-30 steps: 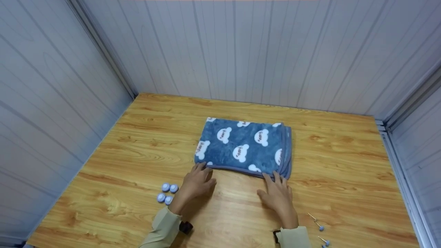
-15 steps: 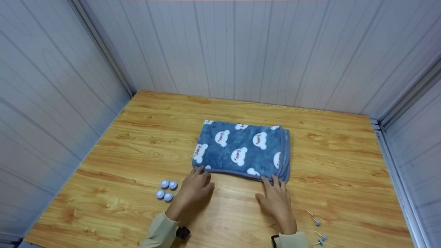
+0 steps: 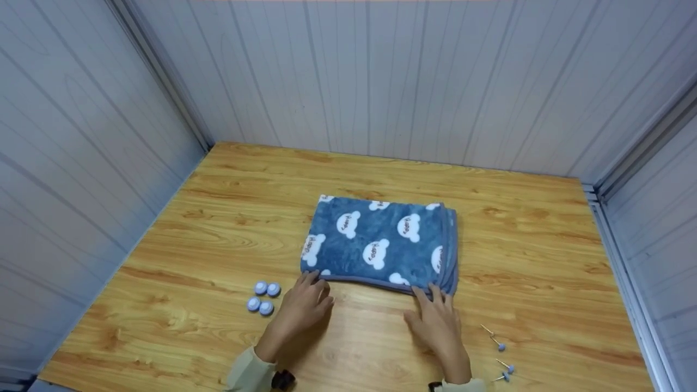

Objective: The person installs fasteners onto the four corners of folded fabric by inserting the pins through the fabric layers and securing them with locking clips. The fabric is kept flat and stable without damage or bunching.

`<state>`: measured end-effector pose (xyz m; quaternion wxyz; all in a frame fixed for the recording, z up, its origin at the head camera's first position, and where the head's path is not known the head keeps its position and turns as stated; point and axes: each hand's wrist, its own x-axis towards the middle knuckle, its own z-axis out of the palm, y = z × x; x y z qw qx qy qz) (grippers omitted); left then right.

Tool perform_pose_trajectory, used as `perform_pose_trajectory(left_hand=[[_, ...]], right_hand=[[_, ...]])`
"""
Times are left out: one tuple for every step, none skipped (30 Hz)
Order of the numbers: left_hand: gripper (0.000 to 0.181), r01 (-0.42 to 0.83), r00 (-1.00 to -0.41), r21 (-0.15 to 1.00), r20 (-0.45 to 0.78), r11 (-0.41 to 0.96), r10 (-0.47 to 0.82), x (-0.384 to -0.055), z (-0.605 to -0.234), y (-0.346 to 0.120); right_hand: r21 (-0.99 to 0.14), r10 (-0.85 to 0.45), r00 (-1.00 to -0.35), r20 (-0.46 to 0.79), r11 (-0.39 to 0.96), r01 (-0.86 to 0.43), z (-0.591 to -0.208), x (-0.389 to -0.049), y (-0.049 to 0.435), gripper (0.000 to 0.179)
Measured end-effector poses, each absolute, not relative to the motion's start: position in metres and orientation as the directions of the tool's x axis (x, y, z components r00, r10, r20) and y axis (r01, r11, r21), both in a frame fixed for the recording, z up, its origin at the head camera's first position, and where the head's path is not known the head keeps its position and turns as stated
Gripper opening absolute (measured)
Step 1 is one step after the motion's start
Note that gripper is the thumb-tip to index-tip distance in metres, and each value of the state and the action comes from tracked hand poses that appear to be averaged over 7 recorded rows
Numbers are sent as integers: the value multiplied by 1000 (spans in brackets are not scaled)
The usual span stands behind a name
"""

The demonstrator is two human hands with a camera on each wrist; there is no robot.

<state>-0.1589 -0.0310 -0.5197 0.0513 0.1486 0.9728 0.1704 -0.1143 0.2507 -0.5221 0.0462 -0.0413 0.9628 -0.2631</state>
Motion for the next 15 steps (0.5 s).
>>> perform_pose_trajectory(left_hand=[[29,268,-951,353,-54,896,306,-159,-519,-31],[30,262,-951,359,-63,896,303,-159,-519,-32],[31,254,-951,367,-74,895,300,-159,-519,-32],[31,248,-951,373,-83,894,298,-159,-519,-33],[31,243,-950,382,-90,892,298,-159,-519,-33],[31,241,-950,391,-94,888,299,-159,-519,-34],[30,238,-948,400,-101,885,300,-159,-519,-34],[29,235,-947,409,-107,882,302,-159,-519,-35],[27,234,-946,419,-110,877,305,-159,-519,-35],[26,235,-945,424,-111,874,308,-160,-519,-36],[23,243,-944,428,-102,871,313,-161,-520,-36],[20,251,-944,429,-91,868,318,-161,-520,-37],[18,257,-944,429,-83,866,321,-162,-521,-37],[16,266,-944,426,-68,865,324,-163,-521,-37],[14,276,-943,421,-54,864,327,-164,-522,-38]], right_hand=[[-510,-100,-993,-61,858,-55,-522,-114,250,62],[-510,-96,-994,-56,859,-54,-523,-114,250,62],[-508,-92,-994,-51,860,-53,-523,-114,250,62],[-507,-87,-995,-49,860,-50,-523,-114,250,61],[-505,-81,-995,-50,862,-45,-523,-114,249,61],[-507,-75,-996,-54,861,-37,-523,-113,249,61],[-508,-69,-996,-59,861,-29,-522,-113,249,61],[-511,-62,-996,-65,859,-20,-522,-113,249,61],[-513,-58,-996,-69,858,-14,-522,-114,249,60],[-514,-54,-996,-70,857,-10,-522,-114,248,60],[-516,-50,-997,-66,857,-9,-522,-114,248,60],[-519,-48,-997,-58,855,-11,-522,-114,248,59],[-519,-46,-998,-48,855,-14,-523,-115,248,59],[-516,-45,-998,-39,857,-19,-523,-115,248,59],[-512,-46,-998,-30,859,-24,-524,-116,248,59]])
